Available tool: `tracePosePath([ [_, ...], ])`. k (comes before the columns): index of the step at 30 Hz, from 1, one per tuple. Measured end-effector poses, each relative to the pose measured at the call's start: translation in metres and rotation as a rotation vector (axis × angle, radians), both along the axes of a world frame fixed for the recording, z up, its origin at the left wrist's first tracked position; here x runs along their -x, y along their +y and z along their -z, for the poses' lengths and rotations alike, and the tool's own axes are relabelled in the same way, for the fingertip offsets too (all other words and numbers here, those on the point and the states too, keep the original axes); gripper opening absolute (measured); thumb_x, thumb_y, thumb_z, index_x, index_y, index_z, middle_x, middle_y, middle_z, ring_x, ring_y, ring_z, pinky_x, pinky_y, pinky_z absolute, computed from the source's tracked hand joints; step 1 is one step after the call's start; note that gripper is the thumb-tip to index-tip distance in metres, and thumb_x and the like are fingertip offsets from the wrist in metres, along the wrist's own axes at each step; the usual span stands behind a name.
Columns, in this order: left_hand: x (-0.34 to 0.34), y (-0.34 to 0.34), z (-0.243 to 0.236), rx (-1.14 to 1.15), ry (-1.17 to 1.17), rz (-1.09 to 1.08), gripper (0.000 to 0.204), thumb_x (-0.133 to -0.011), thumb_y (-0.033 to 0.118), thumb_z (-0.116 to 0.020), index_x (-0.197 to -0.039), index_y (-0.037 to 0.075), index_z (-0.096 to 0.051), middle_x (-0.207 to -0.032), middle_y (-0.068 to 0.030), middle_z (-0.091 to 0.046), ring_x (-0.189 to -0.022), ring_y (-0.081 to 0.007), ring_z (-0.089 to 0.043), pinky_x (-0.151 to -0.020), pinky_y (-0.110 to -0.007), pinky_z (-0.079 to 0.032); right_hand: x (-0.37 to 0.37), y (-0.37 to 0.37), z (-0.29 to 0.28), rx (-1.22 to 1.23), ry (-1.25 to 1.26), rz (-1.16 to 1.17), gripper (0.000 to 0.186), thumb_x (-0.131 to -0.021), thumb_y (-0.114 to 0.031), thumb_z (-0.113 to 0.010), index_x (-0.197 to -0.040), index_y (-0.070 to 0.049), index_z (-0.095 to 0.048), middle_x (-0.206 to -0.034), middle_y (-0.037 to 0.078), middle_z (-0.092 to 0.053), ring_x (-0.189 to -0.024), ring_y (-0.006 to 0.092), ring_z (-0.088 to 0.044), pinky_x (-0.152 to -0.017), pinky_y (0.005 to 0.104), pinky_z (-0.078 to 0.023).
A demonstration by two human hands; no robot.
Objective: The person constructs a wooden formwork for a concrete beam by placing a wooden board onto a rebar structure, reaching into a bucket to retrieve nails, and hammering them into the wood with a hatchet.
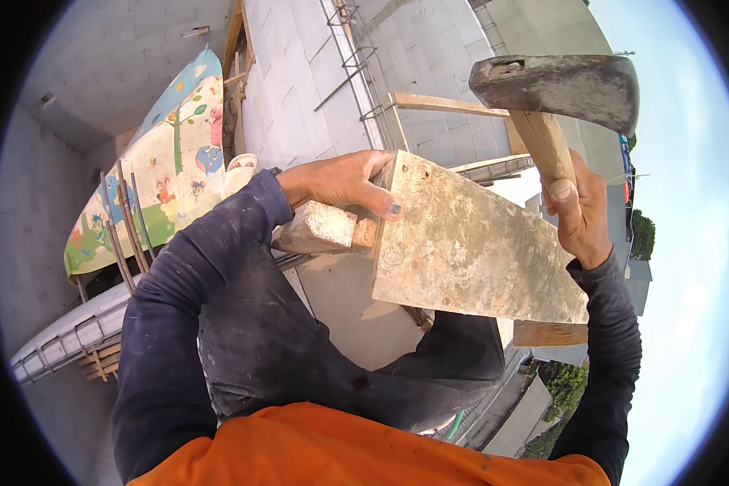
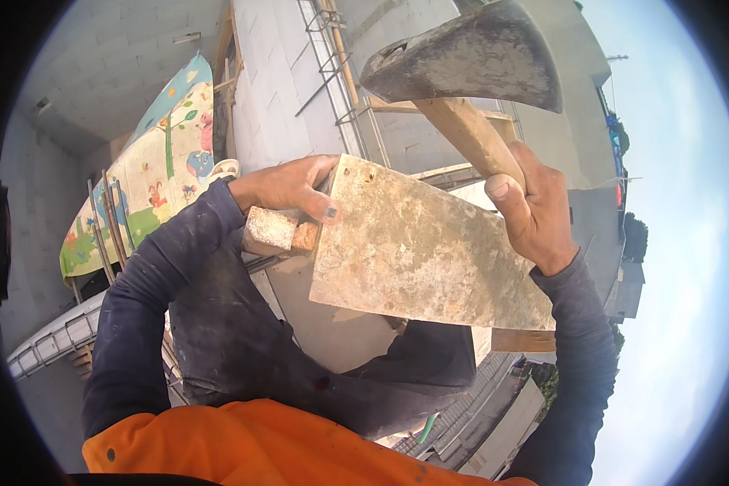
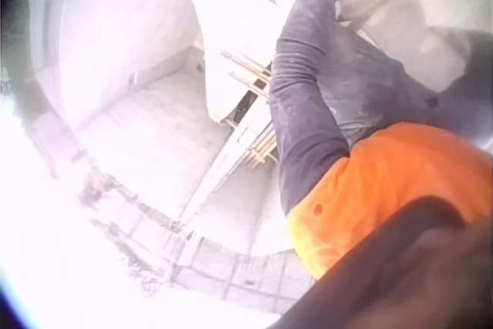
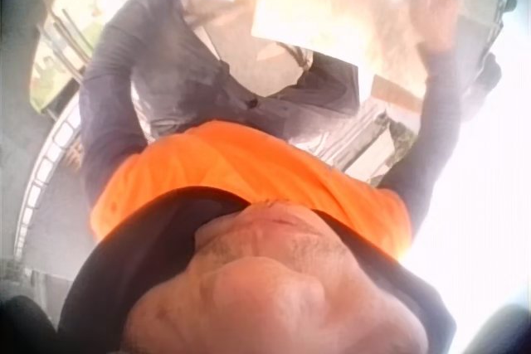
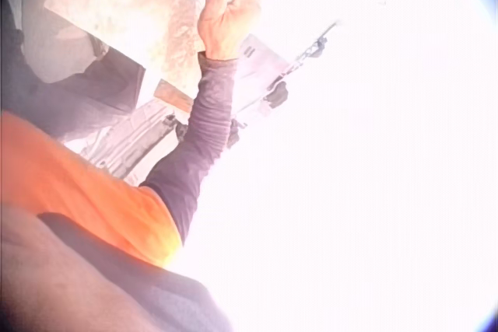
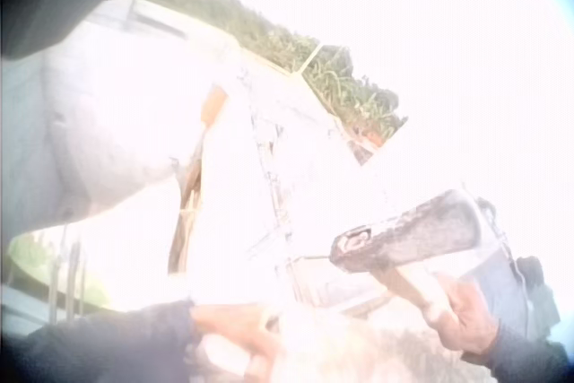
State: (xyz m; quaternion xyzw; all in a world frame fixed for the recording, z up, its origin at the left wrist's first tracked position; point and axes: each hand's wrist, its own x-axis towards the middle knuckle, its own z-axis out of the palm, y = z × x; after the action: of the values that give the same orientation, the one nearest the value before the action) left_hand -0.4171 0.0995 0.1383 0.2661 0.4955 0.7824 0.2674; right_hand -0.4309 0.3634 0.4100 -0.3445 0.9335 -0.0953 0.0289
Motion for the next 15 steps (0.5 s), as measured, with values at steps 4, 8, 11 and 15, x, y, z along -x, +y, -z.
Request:
tracePosePath([
  [4, -0.001, -0.002, -0.009, 0.014, -0.014, 0.006, 0.098, -0.077, 0.035, -0.086, -0.154, -0.008, -0.043, -0.147, -0.0148, -0.059, -0.134, -0.0202, -0.055, -0.116, -0.035, -0.043, -0.007, 0.011, 0.016, 0.259, -0.068, 0.042, 0.086, -0.098, -0.086, -0.044, -0.092, -0.003, -0.061, -0.065, 0.002, -0.057, -0.055, 0.0127, -0.058, -0.050, 0.0294, -0.046],
  [8, 0.011, 0.008, -0.003, 0.030, 0.039, 0.004, 0.101, -0.077, 0.036, -0.087, -0.156, -0.008, -0.041, -0.150, -0.0153, -0.055, -0.138, -0.0204, -0.052, -0.117, -0.035, -0.042, 0.006, 0.026, 0.030, -0.411, 0.004, -0.065, 0.079, -0.105, -0.075, -0.048, -0.108, 0.002, -0.066, -0.060, 0.007, -0.050, -0.055, 0.0183, -0.057, -0.053, 0.0362, -0.047],
  [11, 0.002, 0.006, 0.003, -0.009, -0.014, 0.019, 0.103, -0.076, 0.039, -0.089, -0.156, -0.007, -0.041, -0.150, -0.0154, -0.056, -0.138, -0.0218, -0.053, -0.118, -0.034, -0.041, -0.001, 0.014, 0.021, -0.084, -0.028, -0.056, 0.077, -0.106, -0.073, -0.048, -0.112, 0.002, -0.066, -0.063, 0.006, -0.052, -0.055, 0.0173, -0.057, -0.053, 0.0363, -0.047],
  [15, 0.001, 0.006, 0.001, 0.015, -0.002, 0.018, 0.103, -0.076, 0.041, -0.089, -0.156, -0.007, -0.043, -0.149, -0.0154, -0.058, -0.137, -0.0230, -0.056, -0.118, -0.035, -0.040, -0.004, 0.021, 0.013, 0.206, -0.173, 0.076, 0.073, -0.109, -0.068, -0.046, -0.105, 0.002, -0.068, -0.069, 0.002, -0.058, -0.059, 0.0134, -0.058, -0.057, 0.0335, -0.048],
])
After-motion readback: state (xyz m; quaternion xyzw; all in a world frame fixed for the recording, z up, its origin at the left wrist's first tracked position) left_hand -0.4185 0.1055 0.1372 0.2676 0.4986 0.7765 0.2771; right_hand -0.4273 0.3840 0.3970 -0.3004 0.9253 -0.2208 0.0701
